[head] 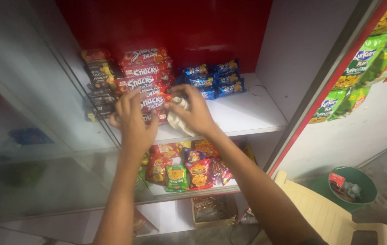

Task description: The person arranges packaged snack bars on a shelf, stacking them vertically, and then places blue-wrapped items into a plastic bag while using a cloth to wipe the objects.

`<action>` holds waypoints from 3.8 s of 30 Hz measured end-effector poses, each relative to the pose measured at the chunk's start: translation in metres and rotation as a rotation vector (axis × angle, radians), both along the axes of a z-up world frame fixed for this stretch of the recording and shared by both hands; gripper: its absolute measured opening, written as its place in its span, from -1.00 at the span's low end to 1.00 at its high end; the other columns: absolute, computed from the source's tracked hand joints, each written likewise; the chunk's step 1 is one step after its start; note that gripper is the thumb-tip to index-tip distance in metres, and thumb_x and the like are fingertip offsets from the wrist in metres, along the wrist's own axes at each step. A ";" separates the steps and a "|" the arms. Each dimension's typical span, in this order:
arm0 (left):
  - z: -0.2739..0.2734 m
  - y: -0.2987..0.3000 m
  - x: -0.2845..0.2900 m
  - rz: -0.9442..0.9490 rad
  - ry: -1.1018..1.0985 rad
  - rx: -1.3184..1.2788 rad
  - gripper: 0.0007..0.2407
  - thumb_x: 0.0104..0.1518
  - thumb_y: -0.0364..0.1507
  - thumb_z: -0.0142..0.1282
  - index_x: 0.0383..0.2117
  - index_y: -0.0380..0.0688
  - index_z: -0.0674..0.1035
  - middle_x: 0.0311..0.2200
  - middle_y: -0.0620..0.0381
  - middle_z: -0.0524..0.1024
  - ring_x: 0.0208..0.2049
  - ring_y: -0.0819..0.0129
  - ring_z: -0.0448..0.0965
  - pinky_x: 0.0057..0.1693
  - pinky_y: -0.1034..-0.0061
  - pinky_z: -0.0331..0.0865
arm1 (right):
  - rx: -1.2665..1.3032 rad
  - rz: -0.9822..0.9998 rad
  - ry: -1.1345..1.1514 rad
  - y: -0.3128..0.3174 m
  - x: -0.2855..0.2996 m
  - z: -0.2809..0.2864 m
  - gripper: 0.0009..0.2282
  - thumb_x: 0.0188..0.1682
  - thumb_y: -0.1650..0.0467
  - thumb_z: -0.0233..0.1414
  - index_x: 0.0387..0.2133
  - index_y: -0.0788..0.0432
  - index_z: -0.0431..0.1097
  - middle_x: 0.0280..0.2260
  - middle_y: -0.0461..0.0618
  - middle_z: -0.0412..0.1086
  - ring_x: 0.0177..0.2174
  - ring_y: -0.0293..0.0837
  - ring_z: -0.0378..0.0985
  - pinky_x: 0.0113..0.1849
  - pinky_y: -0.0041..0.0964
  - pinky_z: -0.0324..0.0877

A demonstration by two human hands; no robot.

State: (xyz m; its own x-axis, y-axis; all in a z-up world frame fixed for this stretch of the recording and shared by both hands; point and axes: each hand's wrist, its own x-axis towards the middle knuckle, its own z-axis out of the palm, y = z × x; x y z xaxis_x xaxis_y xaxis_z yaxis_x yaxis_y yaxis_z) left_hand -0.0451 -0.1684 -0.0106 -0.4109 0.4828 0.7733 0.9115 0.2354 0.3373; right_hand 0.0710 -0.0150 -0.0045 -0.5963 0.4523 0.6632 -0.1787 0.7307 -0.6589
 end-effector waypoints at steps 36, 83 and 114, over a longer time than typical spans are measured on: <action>0.014 0.113 0.070 -0.181 0.126 -0.140 -0.58 0.00 -0.36 0.36 -0.01 -0.18 0.51 0.03 -0.02 0.36 0.08 0.02 0.38 0.21 0.05 0.27 | -0.365 -0.425 -0.082 0.114 0.117 -0.024 -0.43 -0.18 0.38 0.25 0.13 0.20 0.23 0.00 0.20 0.37 -0.12 0.05 0.54 -0.14 -0.12 0.51; 0.355 0.036 0.041 -0.276 0.119 -0.072 -0.54 0.09 -0.18 0.19 0.00 -0.29 0.50 0.00 -0.19 0.51 0.04 0.05 0.54 0.12 0.25 0.39 | 0.433 -0.795 -0.074 0.061 0.155 0.336 -0.04 -0.23 0.07 0.29 0.40 0.12 -0.09 0.21 0.50 -0.10 0.16 0.52 -0.03 0.01 0.38 0.22; 0.348 0.014 0.072 -0.641 -0.100 0.576 -0.34 0.09 -0.14 0.36 0.22 -0.16 0.26 0.28 -0.24 0.11 0.37 -0.03 0.20 0.32 0.09 0.36 | 0.179 0.290 0.506 -0.035 0.149 0.350 -0.69 0.23 0.22 -0.05 -0.20 0.27 0.38 -0.62 -0.10 0.30 -0.78 -0.33 0.28 -0.80 -0.37 0.17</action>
